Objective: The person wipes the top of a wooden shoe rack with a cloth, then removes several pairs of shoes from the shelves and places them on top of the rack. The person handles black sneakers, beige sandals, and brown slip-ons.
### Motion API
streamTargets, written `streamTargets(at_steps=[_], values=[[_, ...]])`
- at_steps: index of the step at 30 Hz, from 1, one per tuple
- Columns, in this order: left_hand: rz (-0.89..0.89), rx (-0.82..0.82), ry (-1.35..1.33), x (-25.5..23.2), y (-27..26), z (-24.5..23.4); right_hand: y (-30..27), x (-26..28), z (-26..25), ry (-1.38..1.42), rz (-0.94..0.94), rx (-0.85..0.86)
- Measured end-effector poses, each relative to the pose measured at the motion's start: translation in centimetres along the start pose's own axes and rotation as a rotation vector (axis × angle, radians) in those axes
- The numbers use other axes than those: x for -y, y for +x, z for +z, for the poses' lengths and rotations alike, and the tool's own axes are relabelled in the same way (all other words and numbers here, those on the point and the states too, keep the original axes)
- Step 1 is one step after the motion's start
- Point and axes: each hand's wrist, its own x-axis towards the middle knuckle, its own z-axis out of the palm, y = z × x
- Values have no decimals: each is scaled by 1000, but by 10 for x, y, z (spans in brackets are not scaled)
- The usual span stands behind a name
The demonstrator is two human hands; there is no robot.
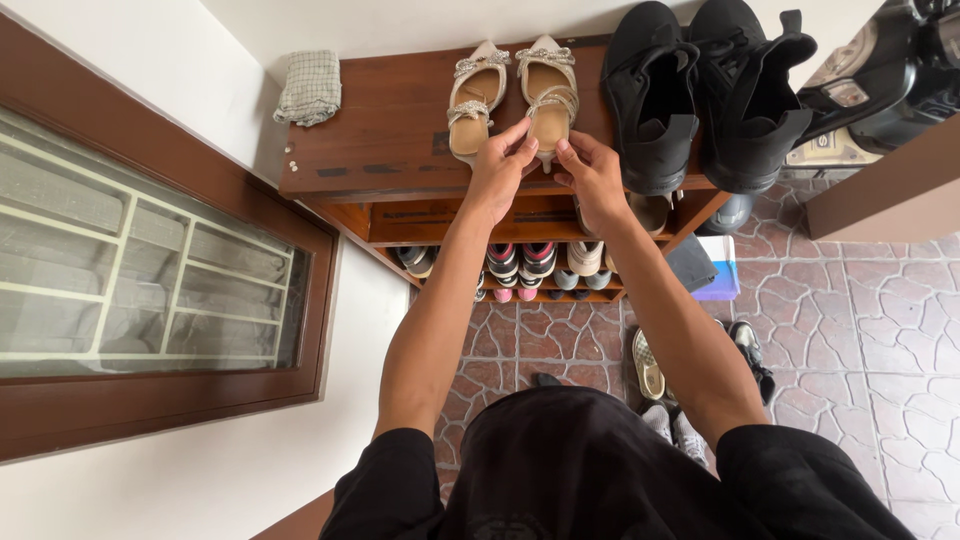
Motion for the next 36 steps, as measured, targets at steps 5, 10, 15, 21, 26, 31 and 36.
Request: streamTargets(at_steps=[5,10,15,21,26,31,36], values=[[-11,-12,49,3,-4,2,-1,-9,-4,17,-17,-12],[-3,10,-34,6,-11,2,-9,-16,-2,-14,-40,-58],[3,-15,-2,19,-26,-6,-28,-26,-1,-66,-26,-134],[13,-13,3,39,-66,-24,-70,-44,3,-100,23,-175],[-51,-22,-5,52,-117,-43,-115,-68,6,-160,22,-170],[-108,-45,51,71,-170,-68,-161,-97,16,-152,76,-182],[-204,-69,81,102,-227,-90,-223,-113,30,-236,159,-205]])
